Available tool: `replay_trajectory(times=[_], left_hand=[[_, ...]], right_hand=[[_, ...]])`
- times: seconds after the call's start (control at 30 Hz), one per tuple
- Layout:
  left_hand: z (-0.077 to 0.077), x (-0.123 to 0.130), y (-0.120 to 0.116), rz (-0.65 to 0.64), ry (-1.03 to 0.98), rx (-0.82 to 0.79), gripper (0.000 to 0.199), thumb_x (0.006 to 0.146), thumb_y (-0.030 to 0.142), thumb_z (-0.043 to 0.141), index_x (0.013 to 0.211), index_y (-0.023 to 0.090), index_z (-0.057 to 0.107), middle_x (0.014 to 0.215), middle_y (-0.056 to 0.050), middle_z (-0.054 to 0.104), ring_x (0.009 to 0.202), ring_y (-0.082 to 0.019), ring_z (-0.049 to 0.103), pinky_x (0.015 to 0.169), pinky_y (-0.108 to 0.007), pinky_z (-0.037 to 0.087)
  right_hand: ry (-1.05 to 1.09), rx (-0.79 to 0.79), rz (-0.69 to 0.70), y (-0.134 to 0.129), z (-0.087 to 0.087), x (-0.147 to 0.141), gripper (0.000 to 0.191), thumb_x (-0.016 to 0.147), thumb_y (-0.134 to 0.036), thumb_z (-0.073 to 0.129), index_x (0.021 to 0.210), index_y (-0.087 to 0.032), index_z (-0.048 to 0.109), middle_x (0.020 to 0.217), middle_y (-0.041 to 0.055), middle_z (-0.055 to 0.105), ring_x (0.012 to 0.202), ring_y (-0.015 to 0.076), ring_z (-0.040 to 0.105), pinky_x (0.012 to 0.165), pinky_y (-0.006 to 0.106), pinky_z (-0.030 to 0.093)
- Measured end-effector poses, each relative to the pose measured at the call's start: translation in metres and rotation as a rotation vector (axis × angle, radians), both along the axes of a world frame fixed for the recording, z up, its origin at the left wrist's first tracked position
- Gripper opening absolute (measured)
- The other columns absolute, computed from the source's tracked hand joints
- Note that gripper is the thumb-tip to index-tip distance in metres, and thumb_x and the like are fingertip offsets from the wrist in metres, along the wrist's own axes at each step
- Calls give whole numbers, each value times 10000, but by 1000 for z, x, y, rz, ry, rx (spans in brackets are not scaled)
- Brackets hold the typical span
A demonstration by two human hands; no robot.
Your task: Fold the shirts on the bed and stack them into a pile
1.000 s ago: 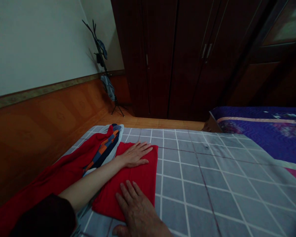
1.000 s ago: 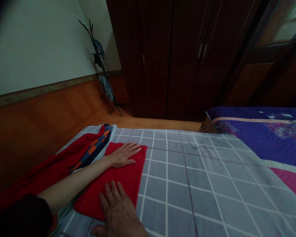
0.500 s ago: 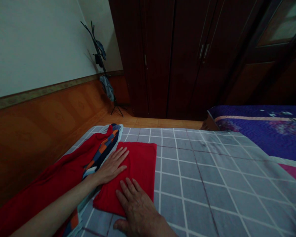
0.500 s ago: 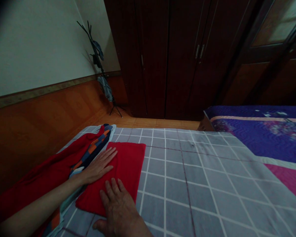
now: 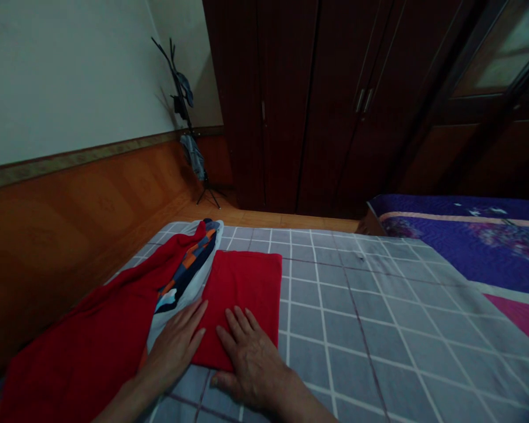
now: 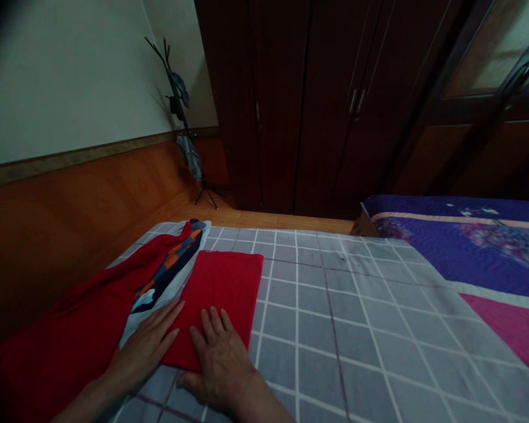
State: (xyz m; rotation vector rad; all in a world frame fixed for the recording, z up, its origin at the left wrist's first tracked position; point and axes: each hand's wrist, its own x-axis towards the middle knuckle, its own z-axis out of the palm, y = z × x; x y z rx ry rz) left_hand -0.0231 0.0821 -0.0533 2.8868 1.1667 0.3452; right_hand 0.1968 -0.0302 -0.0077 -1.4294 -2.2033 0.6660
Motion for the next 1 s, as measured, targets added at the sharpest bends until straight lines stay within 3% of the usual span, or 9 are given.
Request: replay_trajectory(times=[0.2,0.33,0.53,0.6,0.7,0.77,0.83,0.93,1.0], left_hand=[[11,15,1,-149,53,86,553,933,256,375,1465,241,223,1507,-53,287,1381,-247,249,1097,-461,294],[0,17,4,-160,79,62,588,950,294,364,1483,212,129,1510,-72,272,1384,-246,241,1086,-447,311],[-8,12,2,-128,44,34,595,950,309,358,1485,203,120,1523,-85,232,1389,-253,226,1094,-460,293],[-4,13,0,-135,20,6,582,944,305,363,1479,199,161,1521,-83,240,1388,-247,229,1103,-450,281],[-1,11,-2,-96,-72,-51,566,929,327,372,1457,166,245,1510,-102,268,1375,-246,267,1101,-430,296],[-2,6,-1,-19,-167,-101,562,915,349,378,1431,141,299,1486,-122,320,1352,-245,319,1094,-422,313],[-2,1,3,96,-247,-199,571,894,383,384,1401,123,342,1432,-140,407,1297,-250,412,1068,-415,351],[1,-6,13,274,-303,-438,665,833,473,411,1374,89,361,1266,-160,567,1103,-273,591,950,-403,461],[5,-8,19,331,-313,-547,747,774,530,448,1347,55,385,1132,-162,639,981,-289,646,874,-397,498]], right_hand=[[-46,-7,-131,1,-4,-5,875,839,-676,416,1450,-71,255,1506,211,68,1381,331,-38,1134,486,52],[-119,-36,-247,4,-9,-10,882,840,-676,409,1433,-36,285,1491,235,126,1380,355,13,1131,495,57],[-164,76,-277,27,-11,4,713,862,-601,462,1426,-179,352,1503,123,227,1391,320,104,1124,503,60],[-128,45,-372,36,-10,20,638,857,-529,522,1386,-188,422,1482,107,300,1388,312,136,1123,495,41],[-22,-24,-649,39,-5,48,591,841,-348,570,1359,-93,443,1482,175,275,1387,346,104,1110,518,25],[47,-56,-775,28,-1,61,588,831,-258,548,1354,-24,419,1460,239,277,1370,364,158,1102,517,96],[131,-109,-821,11,1,63,567,819,-230,532,1333,-11,432,1372,247,408,1282,338,362,1061,460,264],[317,-260,-859,-14,-4,51,490,790,-219,528,1245,-37,510,1104,170,622,908,234,634,790,332,503],[445,-365,-885,-26,-9,38,448,767,-195,514,1189,-46,530,953,125,665,679,173,648,575,260,512]])
